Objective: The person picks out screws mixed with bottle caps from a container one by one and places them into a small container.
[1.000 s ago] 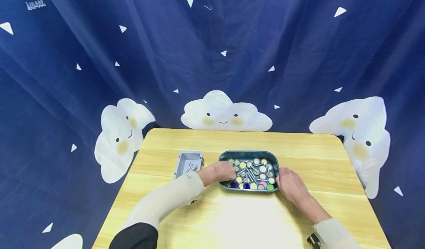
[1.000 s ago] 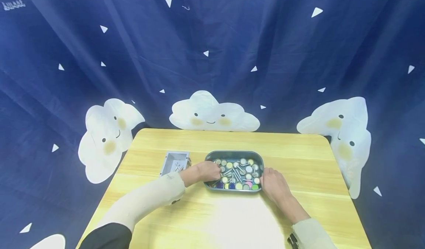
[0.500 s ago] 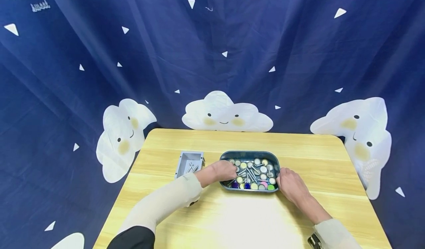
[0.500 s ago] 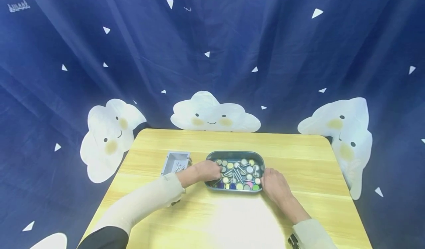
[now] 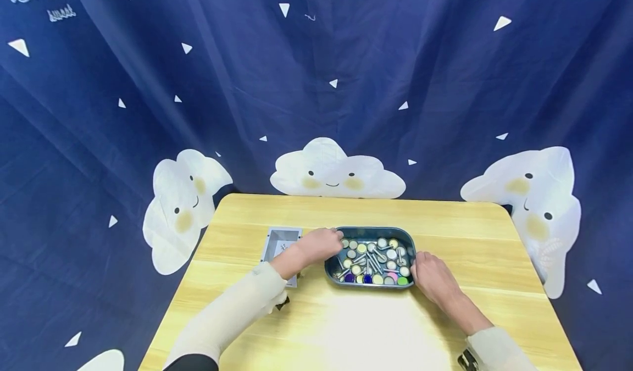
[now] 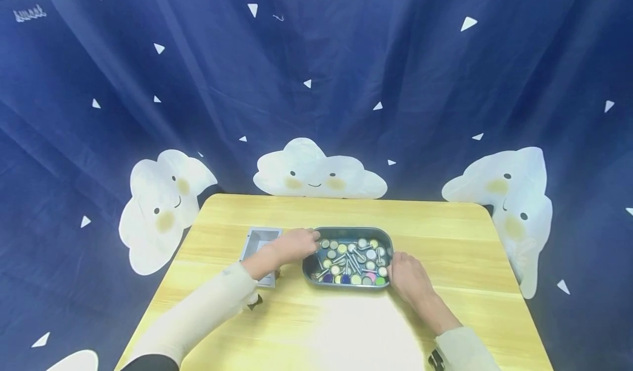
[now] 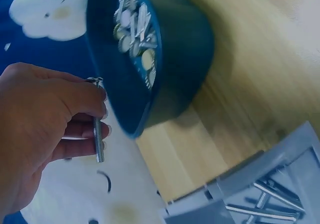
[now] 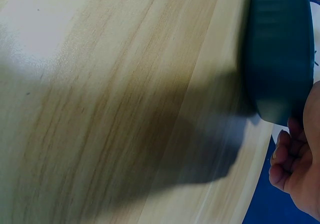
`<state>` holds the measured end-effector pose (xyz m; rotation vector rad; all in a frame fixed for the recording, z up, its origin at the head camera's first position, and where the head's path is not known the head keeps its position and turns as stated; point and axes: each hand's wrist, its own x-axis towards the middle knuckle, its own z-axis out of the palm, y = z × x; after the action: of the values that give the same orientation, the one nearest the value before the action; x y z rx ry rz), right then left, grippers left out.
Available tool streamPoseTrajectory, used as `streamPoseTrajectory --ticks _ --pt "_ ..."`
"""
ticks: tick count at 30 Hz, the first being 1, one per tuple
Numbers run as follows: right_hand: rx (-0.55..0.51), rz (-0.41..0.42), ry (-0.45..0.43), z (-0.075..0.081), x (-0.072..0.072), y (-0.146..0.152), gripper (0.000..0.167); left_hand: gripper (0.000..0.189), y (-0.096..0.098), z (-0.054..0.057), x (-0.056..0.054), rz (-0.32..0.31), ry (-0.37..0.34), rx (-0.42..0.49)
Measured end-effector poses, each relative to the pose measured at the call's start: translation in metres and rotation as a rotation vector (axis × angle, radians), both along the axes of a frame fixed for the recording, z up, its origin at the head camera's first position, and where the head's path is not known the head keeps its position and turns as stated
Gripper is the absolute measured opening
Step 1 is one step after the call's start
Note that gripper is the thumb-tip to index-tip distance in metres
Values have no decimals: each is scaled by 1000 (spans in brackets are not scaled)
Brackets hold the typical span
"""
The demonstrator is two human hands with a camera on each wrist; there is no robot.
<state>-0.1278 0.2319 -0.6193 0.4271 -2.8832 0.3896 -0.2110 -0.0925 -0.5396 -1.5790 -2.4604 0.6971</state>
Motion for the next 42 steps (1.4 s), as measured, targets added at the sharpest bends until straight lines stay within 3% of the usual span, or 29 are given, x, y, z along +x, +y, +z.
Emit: streamPoseTrajectory --ticks 5,11,22,32,42 --pt "-4 -2 20 1 2 -1 18 14 -25 2 -4 80 -30 87" --pt "-1 -14 -4 1 2 0 18 13 -60 -3 -4 179 -90 236" --pt "-2 -25 -37 2 3 -1 18 9 -101 -13 3 348 -186 380" --pt "-2 -33 -52 3 4 -1 17 7 -118 -32 7 496 -305 580" --pt "-10 -32 -29 3 5 -3 17 5 -114 -38 15 771 -422 672"
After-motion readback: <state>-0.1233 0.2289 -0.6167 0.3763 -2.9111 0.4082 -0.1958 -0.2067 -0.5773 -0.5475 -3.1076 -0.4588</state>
